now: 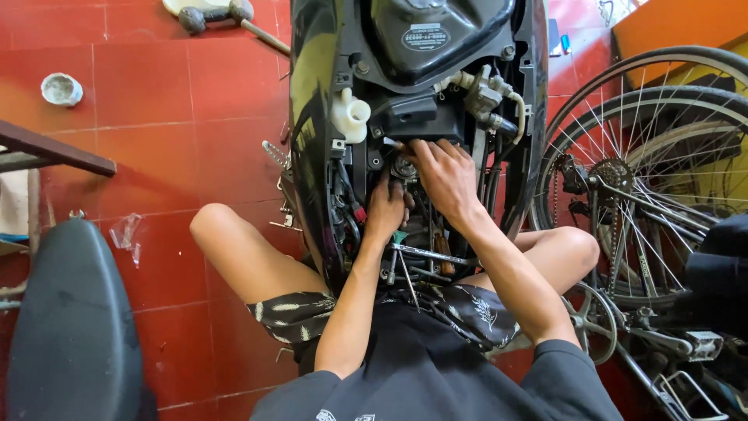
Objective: Reassembling the carburetor housing and associated components on a motorcycle engine
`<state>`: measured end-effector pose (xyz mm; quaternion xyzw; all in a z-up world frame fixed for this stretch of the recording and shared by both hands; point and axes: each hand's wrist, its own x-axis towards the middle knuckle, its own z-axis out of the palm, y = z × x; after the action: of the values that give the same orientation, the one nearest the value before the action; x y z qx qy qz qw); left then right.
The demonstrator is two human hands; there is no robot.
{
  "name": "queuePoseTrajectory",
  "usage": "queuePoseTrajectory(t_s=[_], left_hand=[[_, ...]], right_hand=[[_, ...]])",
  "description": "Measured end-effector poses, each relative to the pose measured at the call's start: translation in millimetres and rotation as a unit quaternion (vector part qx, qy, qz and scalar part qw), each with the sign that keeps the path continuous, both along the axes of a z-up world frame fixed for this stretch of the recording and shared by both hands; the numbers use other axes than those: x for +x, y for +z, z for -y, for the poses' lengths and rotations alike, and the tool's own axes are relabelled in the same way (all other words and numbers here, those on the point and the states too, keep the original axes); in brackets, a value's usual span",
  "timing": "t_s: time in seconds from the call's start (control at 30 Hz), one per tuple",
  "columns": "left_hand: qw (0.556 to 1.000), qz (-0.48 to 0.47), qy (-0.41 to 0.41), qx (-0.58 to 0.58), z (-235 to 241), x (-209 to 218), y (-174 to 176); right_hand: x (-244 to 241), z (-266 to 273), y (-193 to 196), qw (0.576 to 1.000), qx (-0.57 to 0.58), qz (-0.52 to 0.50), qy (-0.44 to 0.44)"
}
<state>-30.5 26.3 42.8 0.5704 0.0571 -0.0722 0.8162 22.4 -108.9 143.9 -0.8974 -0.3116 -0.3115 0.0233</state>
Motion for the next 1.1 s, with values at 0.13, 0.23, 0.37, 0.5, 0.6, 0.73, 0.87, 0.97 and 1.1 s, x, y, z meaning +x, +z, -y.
queuePoseTrajectory(t_s=[0.13, 0.23, 0.37, 0.5, 0.6, 0.73, 0.87, 0.97, 1.1], left_hand=[[0.989, -0.135, 0.022, 0.060, 10, 2, 46], [0.941, 0.062, -0.100, -0.318, -7, 17, -59], [0.914, 0.069, -0.126, -0.379, -6, 18, -89], [0.977, 0.002, -0.038, -0.211, 10, 15, -59], [0.997, -0.042, 0.015, -0.067, 16, 13, -52], [0.992, -0.002, 0.030, 0.124, 20, 13, -39], [0.974, -0.009, 0.050, 0.222, 21, -8, -15], [0.947, 0.014, 0.091, 0.308, 19, -27, 38], [0.937, 0.159, 0.212, 0.228, 7, -33, 89]], right_hand=[[-1, 0, -4, 1.000, -0.016, 0.001, -0.006], [-1, 0, -5, 1.000, -0.002, -0.008, 0.017], [1, -1, -10, 1.000, -0.009, -0.008, 0.022], [2, -3, -8, 1.000, -0.020, 0.012, 0.012], [-1, -11, -3, 0.999, -0.037, 0.022, 0.011], [3, -11, -5, 0.999, -0.037, 0.020, 0.034], [-2, -8, 11, 0.996, -0.037, 0.001, 0.076], [4, 4, -3, 0.996, -0.001, -0.034, 0.077], [6, 7, -16, 0.997, -0.003, -0.068, 0.034]])
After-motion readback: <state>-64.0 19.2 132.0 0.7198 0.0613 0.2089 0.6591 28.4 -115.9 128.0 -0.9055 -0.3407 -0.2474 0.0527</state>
